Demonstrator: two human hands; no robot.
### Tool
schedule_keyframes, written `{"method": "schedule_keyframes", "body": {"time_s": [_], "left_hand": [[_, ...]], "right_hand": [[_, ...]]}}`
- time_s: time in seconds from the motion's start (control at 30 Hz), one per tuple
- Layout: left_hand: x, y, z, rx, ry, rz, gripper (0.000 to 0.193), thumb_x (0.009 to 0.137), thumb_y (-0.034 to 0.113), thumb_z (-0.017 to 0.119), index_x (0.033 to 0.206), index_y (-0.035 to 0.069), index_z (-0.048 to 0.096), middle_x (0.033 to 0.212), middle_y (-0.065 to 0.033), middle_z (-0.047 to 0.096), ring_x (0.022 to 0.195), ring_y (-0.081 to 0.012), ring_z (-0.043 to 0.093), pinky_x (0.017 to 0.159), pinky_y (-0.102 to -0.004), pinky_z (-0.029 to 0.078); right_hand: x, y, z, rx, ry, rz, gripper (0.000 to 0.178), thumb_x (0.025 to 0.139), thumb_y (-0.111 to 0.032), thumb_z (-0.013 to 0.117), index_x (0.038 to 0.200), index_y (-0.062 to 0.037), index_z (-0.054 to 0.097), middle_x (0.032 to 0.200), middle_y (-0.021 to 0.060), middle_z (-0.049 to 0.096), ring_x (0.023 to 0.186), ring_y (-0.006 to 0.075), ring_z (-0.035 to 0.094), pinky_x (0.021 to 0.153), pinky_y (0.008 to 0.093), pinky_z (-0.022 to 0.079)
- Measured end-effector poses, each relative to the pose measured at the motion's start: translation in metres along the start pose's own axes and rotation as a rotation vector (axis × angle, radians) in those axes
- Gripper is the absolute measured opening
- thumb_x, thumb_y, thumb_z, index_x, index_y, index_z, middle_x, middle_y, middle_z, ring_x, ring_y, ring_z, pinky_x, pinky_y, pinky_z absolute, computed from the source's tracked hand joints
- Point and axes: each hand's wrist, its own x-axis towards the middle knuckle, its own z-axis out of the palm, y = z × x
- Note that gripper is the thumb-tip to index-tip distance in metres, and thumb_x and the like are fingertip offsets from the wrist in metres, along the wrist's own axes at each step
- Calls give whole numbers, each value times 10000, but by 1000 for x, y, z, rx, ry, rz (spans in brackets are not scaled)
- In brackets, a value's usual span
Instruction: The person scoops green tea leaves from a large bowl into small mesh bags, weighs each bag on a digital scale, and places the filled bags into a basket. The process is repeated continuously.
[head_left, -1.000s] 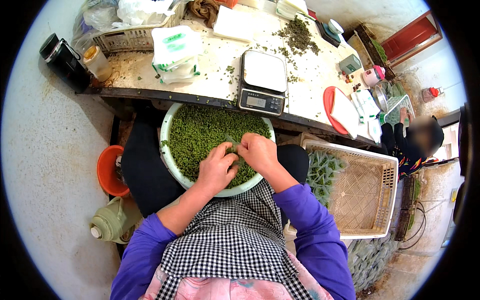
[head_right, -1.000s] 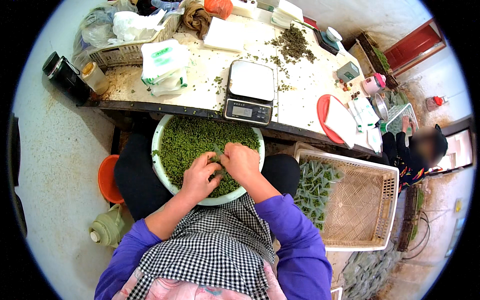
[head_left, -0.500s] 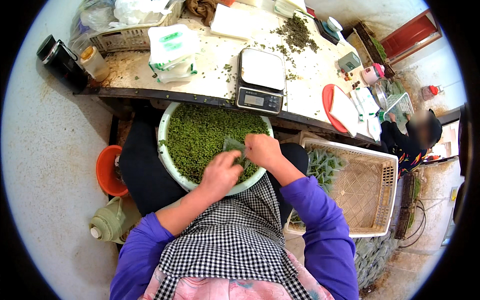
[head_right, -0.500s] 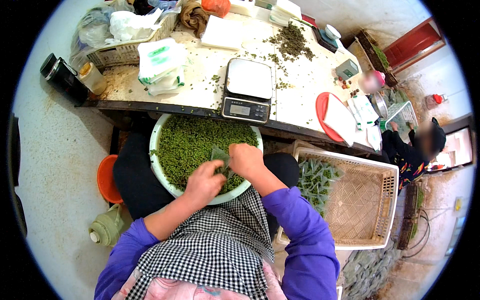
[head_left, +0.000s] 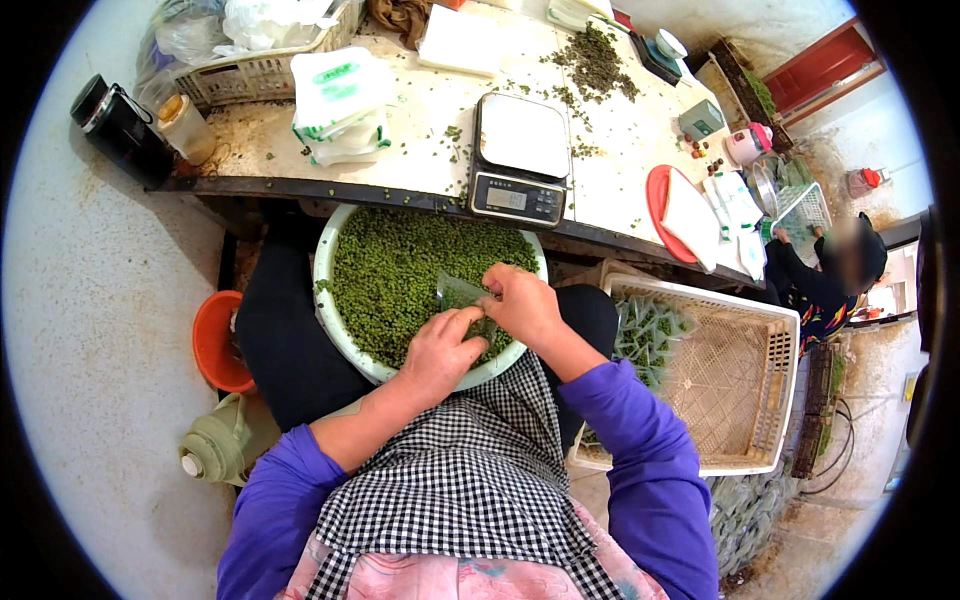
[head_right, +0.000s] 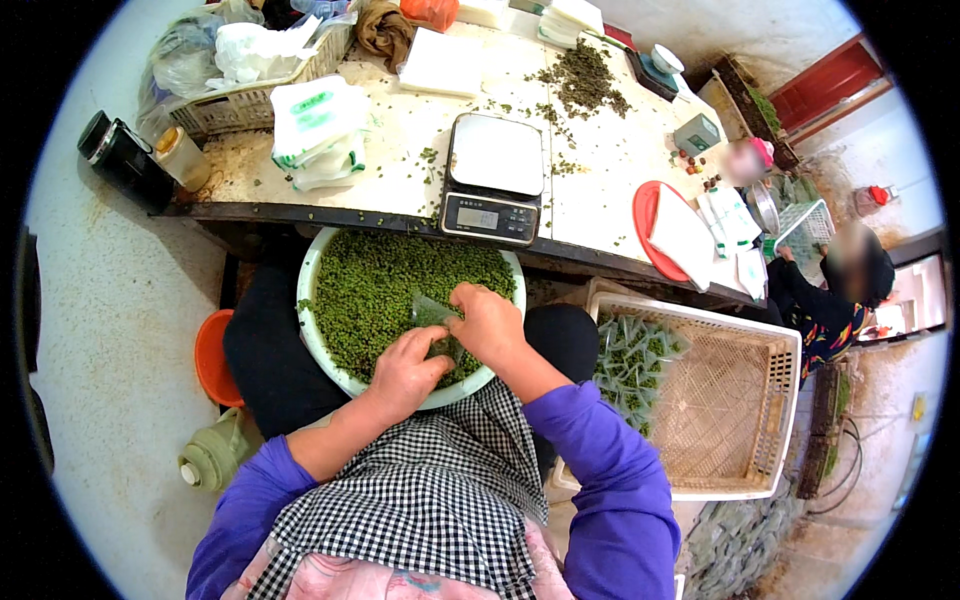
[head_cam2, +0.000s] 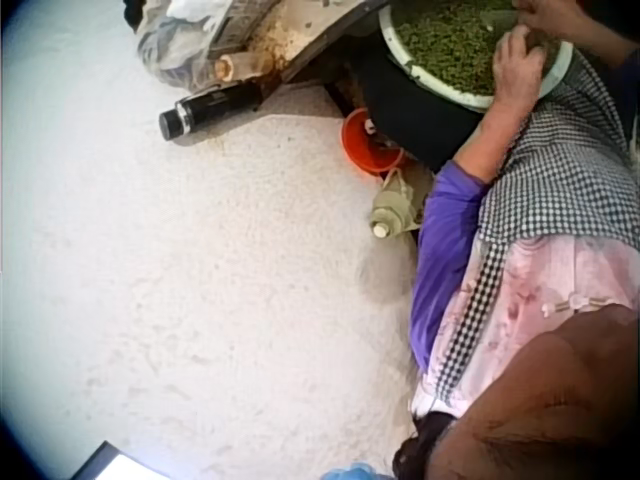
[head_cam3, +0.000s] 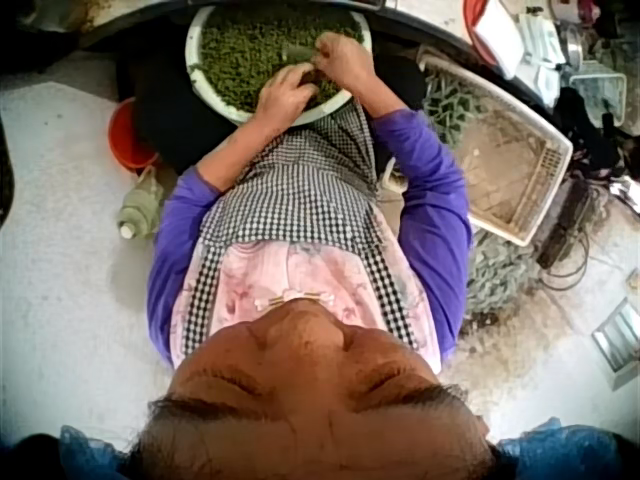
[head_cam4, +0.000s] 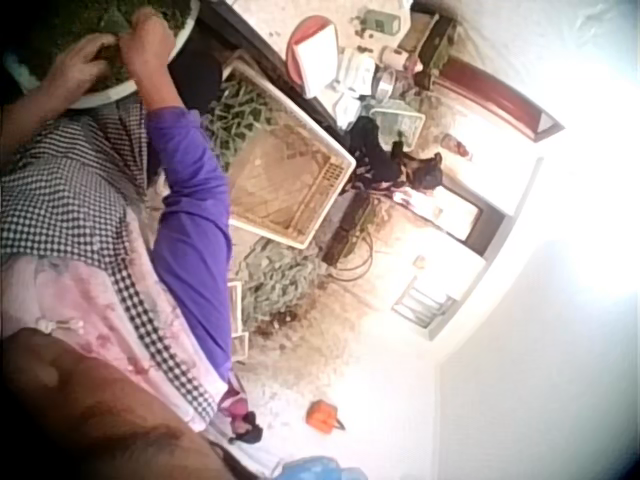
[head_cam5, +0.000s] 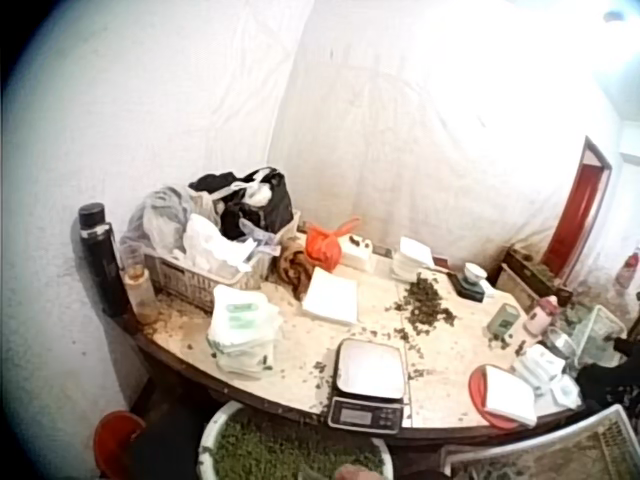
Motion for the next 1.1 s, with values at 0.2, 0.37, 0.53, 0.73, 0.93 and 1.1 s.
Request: {"method": "schedule_keyframes", "body": {"time_s": [0.2, 0.37, 0.53, 0.73, 0.93, 1.1], "left_hand": [[4, -13, -6, -19, 61, -58, 204, 655, 36, 756, 845, 71, 691, 1145, -117, 634, 1003, -316, 648, 788, -395, 574], [6, -8, -4, -15, 123, 39, 196, 659, 15, 741, 842, 37, 674, 1084, -142, 617, 971, -329, 643, 780, -405, 561], [1, -11, -2, 11, 104, -37, 266, 617, -20, 756, 867, 31, 680, 1033, -139, 613, 969, -328, 634, 777, -408, 559], [7, -8, 1, -34, 53, 199, 163, 687, 24, 731, 837, 51, 672, 997, -91, 661, 1069, -280, 633, 1001, -467, 499], [8, -12, -10, 197, 84, 98, 66, 773, 99, 677, 810, 97, 623, 978, -23, 685, 1144, -247, 607, 1133, -573, 325], [8, -9, -11, 103, 83, -63, 136, 730, 107, 727, 790, 95, 605, 985, -29, 689, 1148, -256, 598, 1117, -593, 309]], "right_hand": [[-8, 7, 10, -167, -170, 47, 275, 796, -185, 710, 1031, -73, 620, 890, 143, 697, 882, 341, 686, 753, 453, 545], [0, 17, 12, 204, 8, 35, 216, 798, -100, 656, 1009, -57, 636, 848, 137, 694, 840, 333, 686, 735, 443, 541], [-4, 27, 13, 210, -31, 45, 233, 790, -50, 636, 1023, -59, 650, 874, 128, 689, 844, 322, 678, 739, 417, 536], [-6, 19, 15, 327, 20, -11, 260, 824, -139, 695, 1064, -55, 641, 957, 139, 684, 873, 327, 673, 761, 413, 537], [-9, -1, -2, 735, -222, 387, 387, 853, -40, 688, 1215, -11, 555, 1103, 163, 643, 776, 220, 692, 698, 354, 564], [-9, 6, 10, 770, -71, 17, 372, 918, 69, 584, 1274, -7, 506, 1179, 119, 572, 849, 145, 673, 728, 265, 549]]}}
